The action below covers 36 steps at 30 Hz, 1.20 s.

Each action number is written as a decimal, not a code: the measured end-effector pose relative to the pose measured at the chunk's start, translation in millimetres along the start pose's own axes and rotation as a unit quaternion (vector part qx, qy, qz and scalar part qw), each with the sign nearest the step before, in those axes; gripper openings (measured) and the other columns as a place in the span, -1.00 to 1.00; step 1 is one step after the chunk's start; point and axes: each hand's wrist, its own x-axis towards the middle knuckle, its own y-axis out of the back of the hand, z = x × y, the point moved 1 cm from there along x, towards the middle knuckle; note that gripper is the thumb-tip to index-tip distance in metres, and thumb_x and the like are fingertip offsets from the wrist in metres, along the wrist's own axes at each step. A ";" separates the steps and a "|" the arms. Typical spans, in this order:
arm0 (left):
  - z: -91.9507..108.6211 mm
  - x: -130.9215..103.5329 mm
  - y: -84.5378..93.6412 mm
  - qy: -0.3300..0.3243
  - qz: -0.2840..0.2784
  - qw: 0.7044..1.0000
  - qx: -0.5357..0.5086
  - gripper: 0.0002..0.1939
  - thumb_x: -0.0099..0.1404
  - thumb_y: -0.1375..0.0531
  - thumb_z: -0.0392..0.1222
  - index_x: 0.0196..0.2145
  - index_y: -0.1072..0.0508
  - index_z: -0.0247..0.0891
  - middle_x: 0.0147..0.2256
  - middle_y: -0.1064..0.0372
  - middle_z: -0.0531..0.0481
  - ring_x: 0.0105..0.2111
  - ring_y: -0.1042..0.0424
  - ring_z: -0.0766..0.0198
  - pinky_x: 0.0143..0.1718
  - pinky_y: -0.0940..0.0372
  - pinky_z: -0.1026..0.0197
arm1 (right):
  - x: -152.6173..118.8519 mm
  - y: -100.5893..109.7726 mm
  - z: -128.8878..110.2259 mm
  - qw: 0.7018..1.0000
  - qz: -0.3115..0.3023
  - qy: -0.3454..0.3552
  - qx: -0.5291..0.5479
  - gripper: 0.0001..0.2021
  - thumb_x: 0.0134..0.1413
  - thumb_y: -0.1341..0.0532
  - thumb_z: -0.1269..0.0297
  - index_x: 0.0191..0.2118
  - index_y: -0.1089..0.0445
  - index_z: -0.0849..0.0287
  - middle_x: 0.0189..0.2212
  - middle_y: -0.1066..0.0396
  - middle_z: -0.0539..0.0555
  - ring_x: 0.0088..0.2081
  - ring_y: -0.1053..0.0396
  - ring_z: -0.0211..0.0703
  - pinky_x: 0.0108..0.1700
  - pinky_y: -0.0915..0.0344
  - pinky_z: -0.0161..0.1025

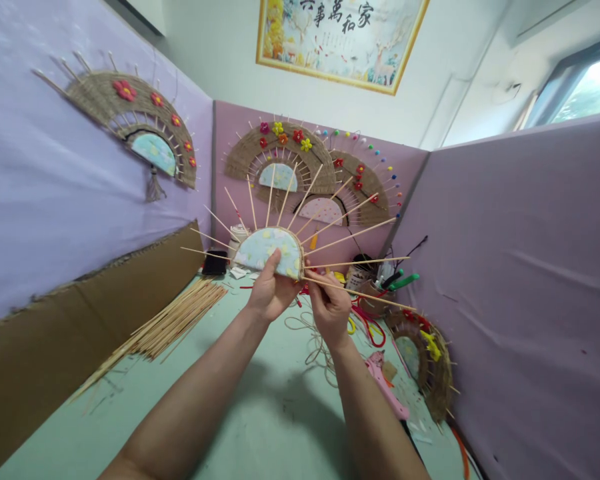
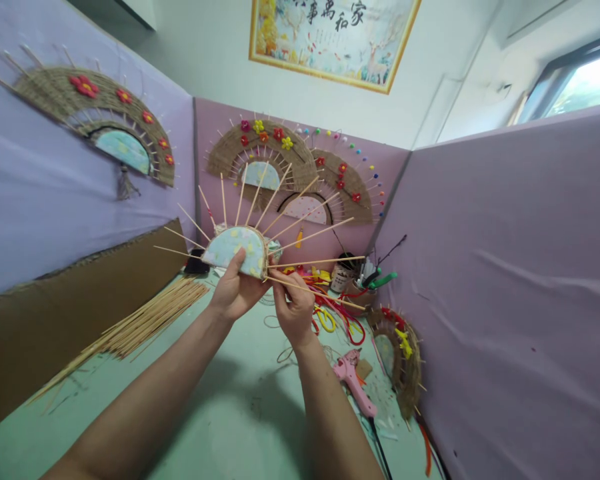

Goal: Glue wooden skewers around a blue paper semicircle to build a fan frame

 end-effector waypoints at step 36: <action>22.0 9.1 16.8 -0.112 0.013 0.985 0.133 -0.71 0.20 -0.28 -0.31 -0.11 -0.42 -0.20 -0.31 -0.55 0.02 -0.31 -0.56 0.21 -0.18 -0.45 0.12 | 25.2 128.9 1.0 0.902 -0.264 -0.302 0.160 -0.71 0.05 -0.31 0.06 -0.47 -0.44 0.21 -0.65 -0.18 -0.07 -0.60 -0.04 -0.37 -0.57 0.04 -0.35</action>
